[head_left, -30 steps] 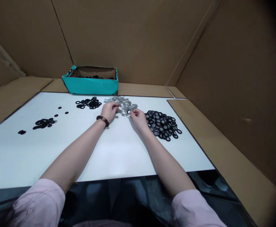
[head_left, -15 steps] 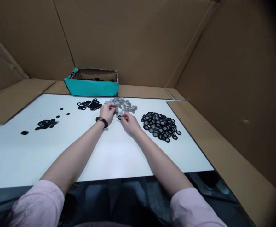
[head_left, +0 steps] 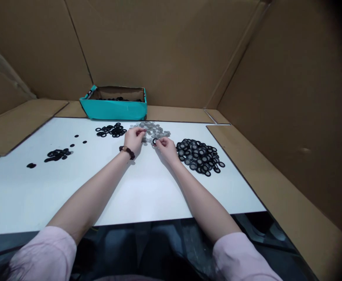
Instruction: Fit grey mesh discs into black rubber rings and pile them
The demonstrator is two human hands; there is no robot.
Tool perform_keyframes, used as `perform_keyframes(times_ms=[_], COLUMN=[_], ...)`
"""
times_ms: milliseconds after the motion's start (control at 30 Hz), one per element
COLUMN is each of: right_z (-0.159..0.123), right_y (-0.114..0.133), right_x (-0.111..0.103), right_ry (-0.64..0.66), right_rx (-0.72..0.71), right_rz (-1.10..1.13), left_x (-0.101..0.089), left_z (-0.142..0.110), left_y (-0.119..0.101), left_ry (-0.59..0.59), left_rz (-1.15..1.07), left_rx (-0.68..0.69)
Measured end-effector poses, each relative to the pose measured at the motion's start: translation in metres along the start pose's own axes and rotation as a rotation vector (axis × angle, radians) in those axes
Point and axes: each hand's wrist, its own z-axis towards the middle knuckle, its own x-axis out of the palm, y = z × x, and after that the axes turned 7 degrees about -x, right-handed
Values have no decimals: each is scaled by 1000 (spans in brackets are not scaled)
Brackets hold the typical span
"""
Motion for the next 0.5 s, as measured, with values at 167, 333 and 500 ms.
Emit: perform_keyframes(times_ms=[167, 333, 500], right_z=[-1, -2, -3], right_y=[3, 3, 1], right_x=[2, 4, 3], right_ry=[75, 132, 148], right_rx=[44, 33, -16], right_rz=[152, 213, 80], left_x=[7, 7, 4], left_z=[-24, -39, -41], left_y=[-13, -17, -22], left_ry=[169, 90, 110], left_rz=[-49, -22, 53], left_rx=[-50, -103, -121])
